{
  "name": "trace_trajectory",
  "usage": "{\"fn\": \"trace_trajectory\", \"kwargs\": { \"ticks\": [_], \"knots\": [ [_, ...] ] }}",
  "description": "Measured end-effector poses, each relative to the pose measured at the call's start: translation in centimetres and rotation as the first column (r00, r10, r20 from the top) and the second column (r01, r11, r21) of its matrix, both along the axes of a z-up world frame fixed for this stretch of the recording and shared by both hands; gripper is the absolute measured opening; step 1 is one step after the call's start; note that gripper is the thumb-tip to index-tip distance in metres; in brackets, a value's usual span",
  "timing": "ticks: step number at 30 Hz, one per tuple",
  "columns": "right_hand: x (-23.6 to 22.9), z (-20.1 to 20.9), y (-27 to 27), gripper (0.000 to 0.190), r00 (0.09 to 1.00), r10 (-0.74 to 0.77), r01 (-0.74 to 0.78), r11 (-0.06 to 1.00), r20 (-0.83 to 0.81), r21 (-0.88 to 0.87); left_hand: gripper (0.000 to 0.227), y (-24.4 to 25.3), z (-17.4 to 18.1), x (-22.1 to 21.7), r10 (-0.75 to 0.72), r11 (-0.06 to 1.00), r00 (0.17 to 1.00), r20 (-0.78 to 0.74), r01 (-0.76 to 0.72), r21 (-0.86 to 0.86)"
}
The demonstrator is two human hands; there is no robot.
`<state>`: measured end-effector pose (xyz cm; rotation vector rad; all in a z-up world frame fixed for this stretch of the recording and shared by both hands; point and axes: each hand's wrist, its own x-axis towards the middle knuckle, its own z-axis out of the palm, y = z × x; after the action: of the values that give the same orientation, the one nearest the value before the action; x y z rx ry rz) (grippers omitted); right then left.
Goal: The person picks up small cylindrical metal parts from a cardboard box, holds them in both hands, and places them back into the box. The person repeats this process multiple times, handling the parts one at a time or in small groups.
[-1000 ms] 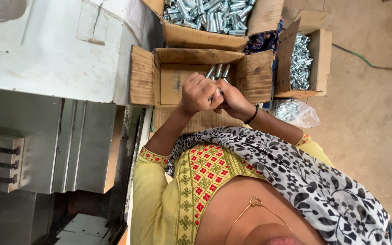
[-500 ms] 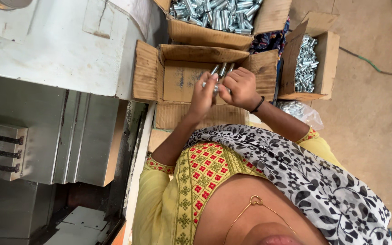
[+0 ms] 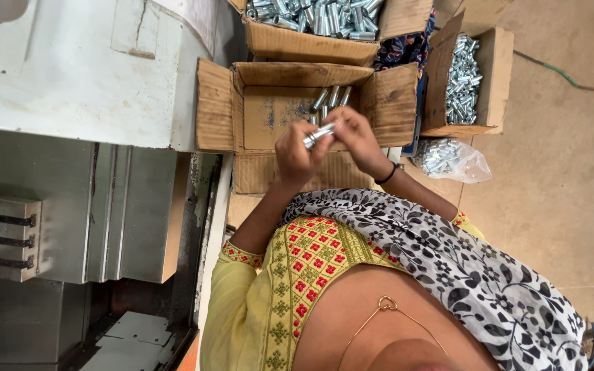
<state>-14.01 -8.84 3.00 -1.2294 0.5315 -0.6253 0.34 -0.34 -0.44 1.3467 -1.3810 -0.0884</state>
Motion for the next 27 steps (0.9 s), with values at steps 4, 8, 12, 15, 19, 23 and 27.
{"fn": "trace_trajectory", "kwargs": {
  "ticks": [4,8,12,15,19,23,27],
  "knots": [
    [-0.2,-3.3,0.1,0.061,0.979,-0.05,0.135,0.882,-0.195,0.452,0.052,-0.8,-2.1,-0.1,0.023,0.982,0.943,0.332,0.041,-0.184],
    [-1.2,-4.5,-0.2,0.061,0.974,-0.196,0.179,0.974,-0.114,-0.139,0.052,-1.9,-3.3,-0.5,0.058,0.99,0.976,0.211,-0.029,-0.14],
    [-0.6,-3.5,-0.5,0.055,0.976,-0.178,0.142,0.955,-0.121,-0.262,0.05,-1.8,-1.4,-0.8,0.054,0.983,0.972,0.229,-0.012,-0.182],
    [0.0,-2.0,-0.7,0.048,0.952,-0.299,0.213,0.808,-0.07,-0.549,0.045,-0.8,0.9,-2.4,-0.045,0.999,0.961,-0.272,0.037,-0.035],
    [0.2,0.6,-2.0,0.037,0.929,-0.369,0.158,0.29,0.042,-0.944,0.033,-1.0,2.9,-1.8,0.122,0.844,0.38,-0.917,0.446,0.297],
    [-0.4,1.6,-3.7,0.043,0.96,-0.278,0.046,0.001,0.044,-0.999,0.041,-1.5,3.0,-0.6,0.077,0.745,0.195,-0.978,0.64,0.186],
    [-1.0,-0.2,-3.9,0.045,0.971,-0.236,0.047,0.381,-0.048,-0.923,0.035,-1.5,2.7,-1.5,-0.025,0.94,0.762,-0.647,0.238,0.244]
  ]
}}
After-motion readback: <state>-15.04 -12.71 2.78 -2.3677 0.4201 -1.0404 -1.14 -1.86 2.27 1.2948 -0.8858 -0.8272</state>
